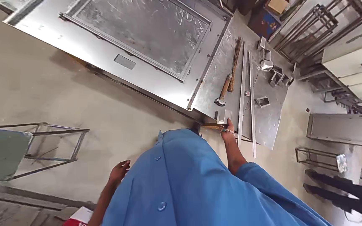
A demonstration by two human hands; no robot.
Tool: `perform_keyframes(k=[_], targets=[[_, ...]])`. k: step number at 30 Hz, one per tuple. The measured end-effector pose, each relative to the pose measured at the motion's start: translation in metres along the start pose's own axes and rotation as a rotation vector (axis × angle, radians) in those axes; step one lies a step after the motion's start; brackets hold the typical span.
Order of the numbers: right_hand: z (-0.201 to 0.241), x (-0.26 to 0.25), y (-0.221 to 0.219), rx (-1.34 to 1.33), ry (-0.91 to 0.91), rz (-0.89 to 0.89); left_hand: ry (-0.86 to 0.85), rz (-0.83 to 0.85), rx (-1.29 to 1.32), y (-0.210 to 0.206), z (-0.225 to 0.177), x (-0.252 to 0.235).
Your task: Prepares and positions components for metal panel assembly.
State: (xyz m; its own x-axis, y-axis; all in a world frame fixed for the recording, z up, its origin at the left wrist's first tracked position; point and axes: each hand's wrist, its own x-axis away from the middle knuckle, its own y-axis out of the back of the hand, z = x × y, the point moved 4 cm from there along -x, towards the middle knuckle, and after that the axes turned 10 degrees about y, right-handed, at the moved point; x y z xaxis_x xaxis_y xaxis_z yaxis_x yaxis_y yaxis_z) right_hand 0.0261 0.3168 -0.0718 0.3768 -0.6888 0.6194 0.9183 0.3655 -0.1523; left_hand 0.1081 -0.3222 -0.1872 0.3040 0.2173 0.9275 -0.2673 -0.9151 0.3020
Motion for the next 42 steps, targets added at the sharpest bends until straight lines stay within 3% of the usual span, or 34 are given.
perform_keyframes(k=[2, 5, 9, 13, 16, 20, 25, 31, 34, 38, 42], targets=[[-0.003, 0.005, 0.007, 0.072, 0.014, -0.06, 0.018, -0.001, 0.021, 0.023, 0.031, -0.023], [-0.003, 0.019, -0.001, 0.087, 0.04, -0.121, 0.097, 0.039, 0.135, 0.046, 0.029, -0.005], [-0.006, 0.057, -0.054, 0.211, 0.149, 0.108, 0.07, 0.006, 0.287, 0.069, -0.057, 0.05], [-0.021, 0.072, -0.126, 0.524, 0.317, 0.294, -0.054, 0.067, 0.356, 0.079, -0.134, 0.02], [-0.042, 0.078, -0.196, 0.617, 0.339, 0.416, -0.174, 0.087, 0.336, 0.092, -0.2, 0.004], [-0.072, 0.082, -0.299, 0.723, 0.322, 0.561, -0.241, 0.065, 0.273, 0.119, -0.26, 0.008], [-0.116, 0.083, -0.399, 0.814, 0.306, 0.737, -0.181, 0.019, 0.144, 0.171, -0.259, 0.0], [-0.141, 0.108, -0.472, 1.544, 0.553, 0.76, 0.078, -0.117, 0.098, 0.235, -0.22, -0.014], [-0.151, 0.12, -0.501, 1.685, 0.678, 0.73, 0.115, -0.113, 0.062, 0.262, -0.207, -0.039], [-0.175, 0.125, -0.52, 1.714, 0.767, 0.703, 0.082, -0.076, -0.021, 0.292, -0.172, -0.122], [-0.199, 0.147, -0.538, 1.712, 0.757, 0.773, -0.07, -0.006, -0.336, 0.339, -0.21, -0.16]])
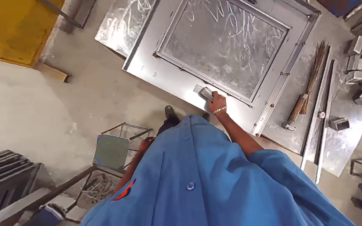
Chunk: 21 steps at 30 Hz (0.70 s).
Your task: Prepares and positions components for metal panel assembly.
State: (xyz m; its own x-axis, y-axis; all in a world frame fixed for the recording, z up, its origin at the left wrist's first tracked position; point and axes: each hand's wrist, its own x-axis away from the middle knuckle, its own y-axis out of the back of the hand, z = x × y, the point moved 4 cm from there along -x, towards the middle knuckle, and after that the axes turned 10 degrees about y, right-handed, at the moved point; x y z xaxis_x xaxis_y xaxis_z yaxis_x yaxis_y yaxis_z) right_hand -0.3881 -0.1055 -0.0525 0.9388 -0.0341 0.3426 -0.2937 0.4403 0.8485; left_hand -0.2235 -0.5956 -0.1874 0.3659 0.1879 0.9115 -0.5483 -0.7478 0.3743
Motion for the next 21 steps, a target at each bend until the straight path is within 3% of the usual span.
perform_keyframes(k=[3, 4, 8, 11, 15, 17, 19, 21], targets=[[0.033, -0.008, 0.005, -0.112, 0.093, 0.245, -0.057, 0.014, 0.006, 0.068, -0.062, 0.013], [0.041, -0.004, 0.001, -0.149, 0.079, 0.233, -0.048, 0.01, 0.051, 0.09, -0.076, 0.018], [0.05, -0.03, -0.008, -0.131, -0.091, -0.081, -0.024, -0.028, 0.138, 0.174, -0.108, 0.001], [0.068, -0.048, -0.018, -0.031, -0.105, -0.14, 0.008, -0.015, 0.071, 0.224, -0.112, -0.028], [0.105, -0.033, -0.004, -0.062, -0.045, 0.074, -0.003, 0.001, -0.048, 0.266, -0.125, -0.043], [0.096, -0.026, 0.0, -0.111, -0.01, 0.181, -0.025, -0.013, -0.048, 0.277, -0.133, -0.048], [0.079, -0.017, 0.0, -0.085, -0.04, 0.109, -0.035, -0.008, -0.01, 0.28, -0.139, -0.052], [0.065, -0.007, 0.001, -0.035, -0.186, -0.04, -0.047, 0.013, 0.004, 0.274, -0.14, -0.053]])
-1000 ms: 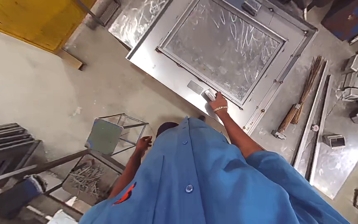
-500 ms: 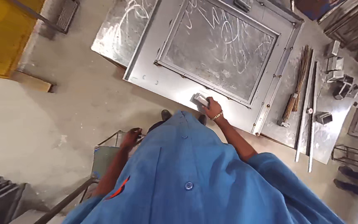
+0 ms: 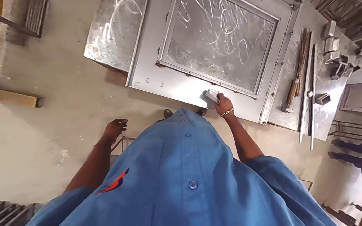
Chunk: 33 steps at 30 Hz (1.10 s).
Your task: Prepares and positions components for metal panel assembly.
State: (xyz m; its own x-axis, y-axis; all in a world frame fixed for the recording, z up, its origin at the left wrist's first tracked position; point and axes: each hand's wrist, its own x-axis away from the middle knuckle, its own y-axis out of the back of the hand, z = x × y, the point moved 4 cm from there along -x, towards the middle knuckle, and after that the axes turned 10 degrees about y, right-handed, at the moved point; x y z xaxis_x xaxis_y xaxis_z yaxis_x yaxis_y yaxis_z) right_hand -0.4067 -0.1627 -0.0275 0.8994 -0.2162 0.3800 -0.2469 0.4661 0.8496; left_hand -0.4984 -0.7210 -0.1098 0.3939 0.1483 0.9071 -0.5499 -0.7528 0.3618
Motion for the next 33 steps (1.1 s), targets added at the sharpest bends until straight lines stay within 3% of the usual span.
perform_keyframes(k=[3, 5, 9, 11, 13, 15, 17, 21, 23, 25, 27, 29, 31, 33], targets=[[-0.024, 0.007, -0.011, 0.001, -0.296, -0.15, -0.011, 0.037, -0.056, -0.018, -0.001, 0.002], [-0.02, 0.01, -0.018, -0.011, -0.362, -0.109, -0.015, 0.063, -0.091, -0.029, -0.001, 0.004], [0.007, 0.013, -0.018, -0.032, 0.0, 0.141, -0.107, 0.115, -0.233, -0.039, 0.021, -0.026], [0.012, 0.003, -0.014, -0.039, 0.069, 0.053, -0.096, 0.115, -0.246, -0.039, 0.022, -0.028], [0.009, -0.017, -0.01, -0.033, 0.038, -0.081, -0.054, 0.094, -0.218, -0.036, 0.016, -0.017], [0.008, -0.036, -0.01, -0.004, -0.007, -0.093, -0.03, 0.07, -0.189, -0.032, 0.006, -0.006], [0.019, -0.043, -0.008, 0.05, 0.048, 0.022, -0.029, 0.059, -0.192, -0.025, -0.005, 0.001], [0.031, -0.034, 0.003, 0.063, 0.34, 0.337, -0.069, 0.026, -0.141, -0.019, -0.021, 0.008], [0.022, -0.025, 0.009, 0.03, 0.286, 0.222, -0.081, 0.016, -0.111, -0.017, -0.025, 0.01], [0.007, -0.022, 0.01, 0.026, 0.059, 0.097, -0.097, 0.004, -0.093, -0.019, -0.02, 0.011], [0.002, -0.023, 0.008, 0.065, -0.111, 0.109, -0.109, 0.013, -0.086, -0.026, -0.013, 0.012], [0.01, -0.018, 0.008, 0.105, -0.036, 0.229, -0.078, 0.048, -0.063, -0.036, -0.004, 0.013], [0.018, -0.011, 0.013, 0.12, 0.161, 0.346, -0.05, 0.059, -0.059, -0.044, 0.008, 0.011], [0.015, -0.014, 0.026, 0.086, 0.208, 0.308, -0.036, 0.048, -0.059, -0.048, 0.017, 0.009]])
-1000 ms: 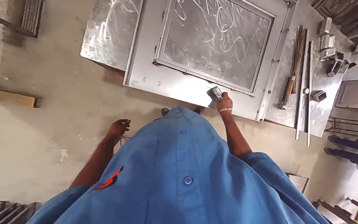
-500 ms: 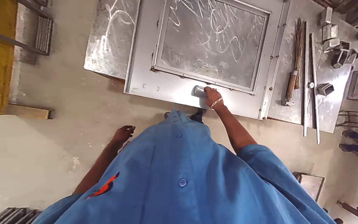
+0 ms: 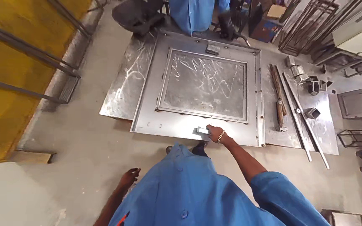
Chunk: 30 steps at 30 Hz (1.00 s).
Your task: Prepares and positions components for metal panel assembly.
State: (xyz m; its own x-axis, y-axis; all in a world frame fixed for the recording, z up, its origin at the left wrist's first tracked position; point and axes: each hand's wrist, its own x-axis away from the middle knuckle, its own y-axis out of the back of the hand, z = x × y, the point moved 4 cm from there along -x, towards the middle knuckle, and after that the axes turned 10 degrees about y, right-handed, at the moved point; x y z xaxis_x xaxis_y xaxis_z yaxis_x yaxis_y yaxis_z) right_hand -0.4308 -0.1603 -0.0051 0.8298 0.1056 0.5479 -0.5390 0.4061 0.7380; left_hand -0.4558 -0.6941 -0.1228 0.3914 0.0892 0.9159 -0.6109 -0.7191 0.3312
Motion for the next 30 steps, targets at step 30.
perform_keyframes(k=[30], targets=[[-0.054, -0.026, -0.013, -0.244, -0.013, -0.188, -0.014, 0.037, -0.113, -0.007, -0.033, 0.006]])
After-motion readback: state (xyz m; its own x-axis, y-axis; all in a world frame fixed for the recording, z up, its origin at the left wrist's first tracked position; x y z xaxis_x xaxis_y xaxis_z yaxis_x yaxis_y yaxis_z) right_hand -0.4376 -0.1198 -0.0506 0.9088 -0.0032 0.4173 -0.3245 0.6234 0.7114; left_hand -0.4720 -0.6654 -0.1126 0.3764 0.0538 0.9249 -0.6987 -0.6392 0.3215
